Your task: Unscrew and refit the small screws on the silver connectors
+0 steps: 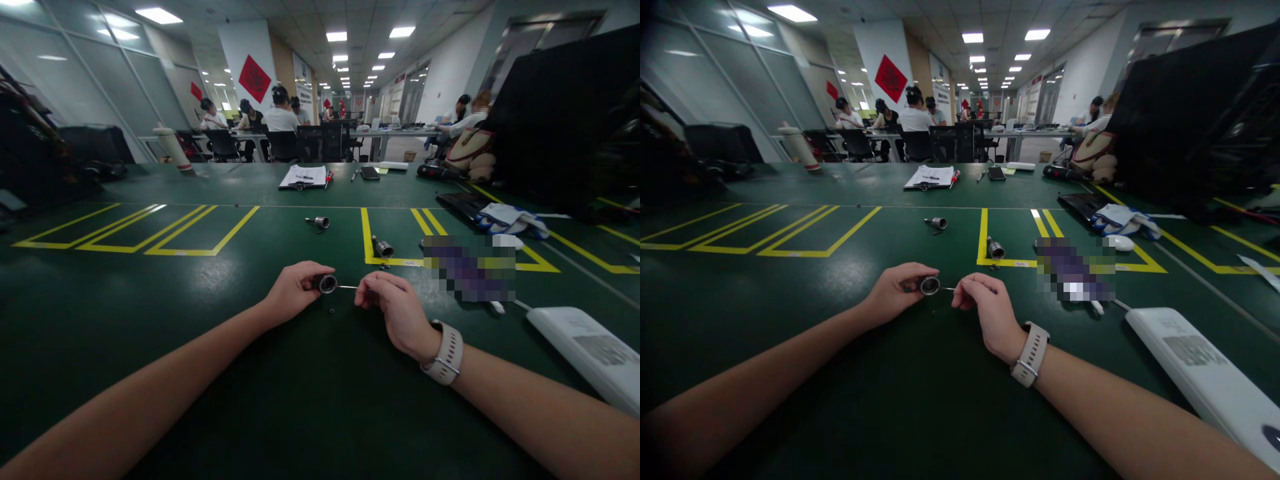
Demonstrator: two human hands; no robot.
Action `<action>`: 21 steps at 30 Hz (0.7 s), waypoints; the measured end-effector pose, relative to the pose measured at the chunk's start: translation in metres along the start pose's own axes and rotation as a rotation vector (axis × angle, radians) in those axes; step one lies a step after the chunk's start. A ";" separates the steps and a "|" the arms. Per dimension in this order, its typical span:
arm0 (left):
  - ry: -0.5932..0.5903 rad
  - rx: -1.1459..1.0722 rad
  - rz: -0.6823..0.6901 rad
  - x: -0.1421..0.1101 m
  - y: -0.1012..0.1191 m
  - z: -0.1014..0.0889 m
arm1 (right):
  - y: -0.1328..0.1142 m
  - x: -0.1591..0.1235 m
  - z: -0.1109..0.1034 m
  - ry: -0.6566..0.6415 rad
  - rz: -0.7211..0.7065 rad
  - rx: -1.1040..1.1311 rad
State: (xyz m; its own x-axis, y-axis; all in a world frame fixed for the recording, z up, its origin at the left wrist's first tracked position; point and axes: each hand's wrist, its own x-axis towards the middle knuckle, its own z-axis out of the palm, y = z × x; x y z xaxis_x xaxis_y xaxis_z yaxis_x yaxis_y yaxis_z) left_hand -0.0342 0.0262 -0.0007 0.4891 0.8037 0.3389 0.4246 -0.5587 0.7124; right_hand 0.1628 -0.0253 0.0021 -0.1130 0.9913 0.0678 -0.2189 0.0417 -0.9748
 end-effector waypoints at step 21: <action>0.037 -0.605 -0.349 0.003 0.005 0.004 | -0.002 0.002 -0.001 0.037 0.037 0.142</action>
State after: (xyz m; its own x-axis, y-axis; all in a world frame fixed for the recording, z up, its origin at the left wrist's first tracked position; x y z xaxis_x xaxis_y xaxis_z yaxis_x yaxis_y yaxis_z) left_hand -0.0277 0.0250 0.0020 0.3701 0.9281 0.0407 0.0481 -0.0629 0.9969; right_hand 0.1637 -0.0230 0.0038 -0.0884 0.9958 0.0225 -0.3509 -0.0100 -0.9363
